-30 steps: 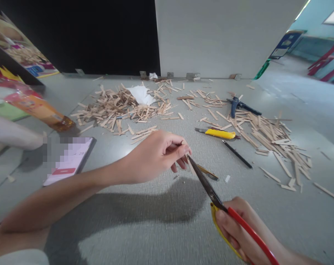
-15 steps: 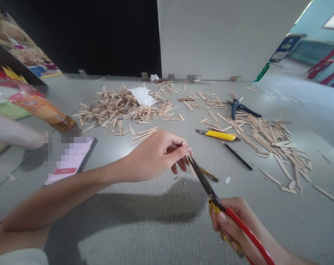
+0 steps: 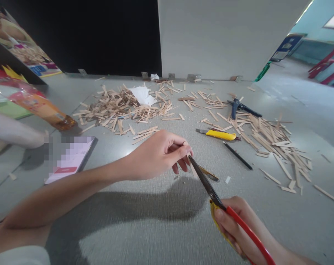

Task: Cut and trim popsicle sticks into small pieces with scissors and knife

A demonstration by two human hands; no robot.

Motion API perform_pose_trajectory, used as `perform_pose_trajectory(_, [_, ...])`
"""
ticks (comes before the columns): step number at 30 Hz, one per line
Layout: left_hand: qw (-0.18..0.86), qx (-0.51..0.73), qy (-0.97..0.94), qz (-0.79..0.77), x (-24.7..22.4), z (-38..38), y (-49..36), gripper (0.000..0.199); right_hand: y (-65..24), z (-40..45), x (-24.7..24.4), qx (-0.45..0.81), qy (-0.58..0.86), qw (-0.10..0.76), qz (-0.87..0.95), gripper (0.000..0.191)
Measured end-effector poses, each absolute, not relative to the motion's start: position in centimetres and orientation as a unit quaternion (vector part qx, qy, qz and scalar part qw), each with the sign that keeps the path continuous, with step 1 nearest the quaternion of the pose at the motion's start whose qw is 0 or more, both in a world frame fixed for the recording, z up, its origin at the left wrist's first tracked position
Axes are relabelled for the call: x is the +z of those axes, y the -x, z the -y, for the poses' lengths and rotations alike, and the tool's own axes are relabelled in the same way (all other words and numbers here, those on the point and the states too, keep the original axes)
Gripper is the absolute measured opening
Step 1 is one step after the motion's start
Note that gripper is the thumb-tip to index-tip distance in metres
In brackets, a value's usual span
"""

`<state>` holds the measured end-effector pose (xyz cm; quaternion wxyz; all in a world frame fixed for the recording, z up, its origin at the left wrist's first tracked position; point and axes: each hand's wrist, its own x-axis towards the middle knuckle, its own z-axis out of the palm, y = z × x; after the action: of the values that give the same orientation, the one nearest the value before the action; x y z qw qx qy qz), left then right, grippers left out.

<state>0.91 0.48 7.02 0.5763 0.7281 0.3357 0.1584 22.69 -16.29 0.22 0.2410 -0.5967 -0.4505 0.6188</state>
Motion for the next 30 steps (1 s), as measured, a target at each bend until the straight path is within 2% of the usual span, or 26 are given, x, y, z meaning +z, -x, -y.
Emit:
perform_pose_trajectory(6, [0.551, 0.148, -0.763, -0.304, 7.0, -0.8, -0.6, 0.029, -22.6, 16.1, 1.2, 0.631, 0.588, 0.224, 0.454, 0.077])
perform_pose_trajectory(14, [0.454, 0.117, -0.839, -0.276, 7.7, -0.9, -0.1, 0.036, -22.8, 16.1, 1.0, 0.692, 0.533, 0.211, 0.439, 0.081])
perform_pose_trajectory(18, [0.52, 0.112, -0.801, -0.274, 7.1, -0.8, -0.3, 0.031, -23.0, 16.3, 0.3, 0.69, 0.537, 0.209, 0.438, 0.082])
perform_pose_trajectory(21, [0.56, 0.116, -0.768, -0.288, 6.8, -0.8, -0.6, 0.028, -23.2, 16.8, -0.4, 0.676, 0.556, 0.239, 0.421, 0.078])
perform_pose_trajectory(25, [0.572, 0.123, -0.755, -0.296, 6.6, -0.7, -0.9, 0.03, -23.2, 17.6, -0.7, 0.665, 0.552, 0.305, 0.401, 0.069])
perform_pose_trajectory(30, [0.571, 0.133, -0.754, -0.296, 6.2, -0.6, -1.0, 0.035, -23.2, 17.2, -0.8, 0.686, 0.506, 0.313, 0.419, 0.068])
